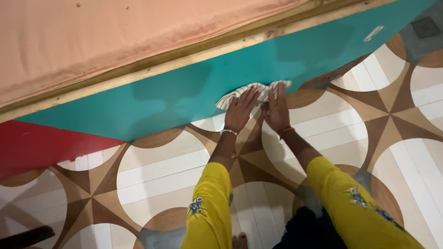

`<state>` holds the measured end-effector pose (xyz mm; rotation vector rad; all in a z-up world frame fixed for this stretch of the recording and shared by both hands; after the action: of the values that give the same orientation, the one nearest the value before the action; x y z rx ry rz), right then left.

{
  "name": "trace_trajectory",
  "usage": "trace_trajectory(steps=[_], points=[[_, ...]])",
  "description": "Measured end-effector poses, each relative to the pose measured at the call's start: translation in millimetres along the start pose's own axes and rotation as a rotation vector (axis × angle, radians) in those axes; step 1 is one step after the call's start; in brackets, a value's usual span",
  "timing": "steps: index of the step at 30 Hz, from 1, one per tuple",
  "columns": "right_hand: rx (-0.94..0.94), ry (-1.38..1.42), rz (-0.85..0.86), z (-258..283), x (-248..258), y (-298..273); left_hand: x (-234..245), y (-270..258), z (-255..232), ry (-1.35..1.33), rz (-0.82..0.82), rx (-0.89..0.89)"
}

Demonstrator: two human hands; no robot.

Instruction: The person wipes the side of a teal and red bed frame using a white cloth. They move along the length of the bed, cleaning the lower edge and corners of the frame.

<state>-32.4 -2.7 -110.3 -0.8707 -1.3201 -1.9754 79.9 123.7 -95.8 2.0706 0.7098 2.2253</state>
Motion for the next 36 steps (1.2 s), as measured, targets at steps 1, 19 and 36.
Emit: trace_trajectory(steps=[1,19,36], points=[[-0.009,0.013,0.029,5,-6,-3,-5,-8,4,0.02,0.001,0.018],[0.084,0.025,-0.278,103,53,86,112,-5,43,0.057,-0.386,0.17],[0.135,-0.075,-0.284,104,72,128,153,14,46,0.042,-0.634,0.219]])
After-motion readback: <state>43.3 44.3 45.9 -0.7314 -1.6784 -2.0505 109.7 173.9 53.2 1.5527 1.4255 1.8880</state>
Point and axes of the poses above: each hand's wrist, its own y-axis towards the middle knuckle, its own x-axis out of the back of the hand, z = x × y, the point moved 4 cm from there along y, towards the middle knuckle, and after that the axes turned 1 degree about z, right-handed, at the moved point
